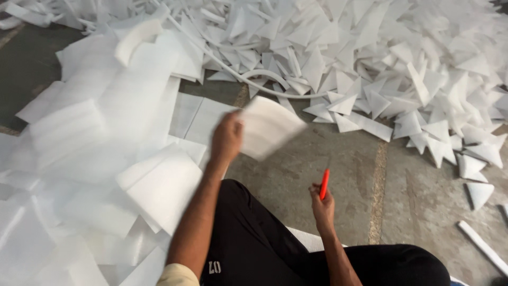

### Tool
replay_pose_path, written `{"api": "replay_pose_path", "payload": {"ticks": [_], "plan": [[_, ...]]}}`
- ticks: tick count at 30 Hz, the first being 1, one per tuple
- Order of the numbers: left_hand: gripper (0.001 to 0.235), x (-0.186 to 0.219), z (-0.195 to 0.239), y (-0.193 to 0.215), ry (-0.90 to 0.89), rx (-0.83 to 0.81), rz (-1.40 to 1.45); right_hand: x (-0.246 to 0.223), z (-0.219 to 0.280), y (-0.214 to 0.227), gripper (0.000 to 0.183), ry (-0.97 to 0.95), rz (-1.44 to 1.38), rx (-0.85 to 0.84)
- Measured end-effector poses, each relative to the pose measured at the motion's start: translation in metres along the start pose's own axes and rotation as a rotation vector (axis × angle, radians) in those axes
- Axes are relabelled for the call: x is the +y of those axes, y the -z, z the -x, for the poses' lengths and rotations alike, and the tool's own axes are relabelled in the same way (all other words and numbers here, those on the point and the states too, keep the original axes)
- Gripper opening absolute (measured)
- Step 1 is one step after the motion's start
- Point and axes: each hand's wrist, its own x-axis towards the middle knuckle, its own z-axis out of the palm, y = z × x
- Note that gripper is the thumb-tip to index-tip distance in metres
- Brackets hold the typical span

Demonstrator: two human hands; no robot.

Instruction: The person sits on the floor and repeatedly cuts square white foam sheets into smaller pieces using a red utility knife. The cut pieces are tossed aside, accumulating in a pile.

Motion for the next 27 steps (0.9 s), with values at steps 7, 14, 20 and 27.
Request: {"api": "replay_pose_path", "payload": {"ticks": [7,14,20,27], "plan": [[0.029,0.083,0.097,-0.111,-0.012,-0.060,0.136,-0.052,0.009,0.031,0.045,0.053,-0.740,0.351],[0.041,0.086,0.106,-0.121,0.326,-0.129,0.084,-0.072,0.027,0.034,0.037,0.454,-0.109,0.436],[0.058,0.053,0.115,-0.143,0.626,-0.481,1.012,-0.052,0.007,0.031,0.025,-0.046,0.092,0.249],[0.058,0.071,0.159,-0.193,0.872,-0.241,0.782,0.002,-0.002,0.030,0.013,0.194,-0.036,0.271]]}}
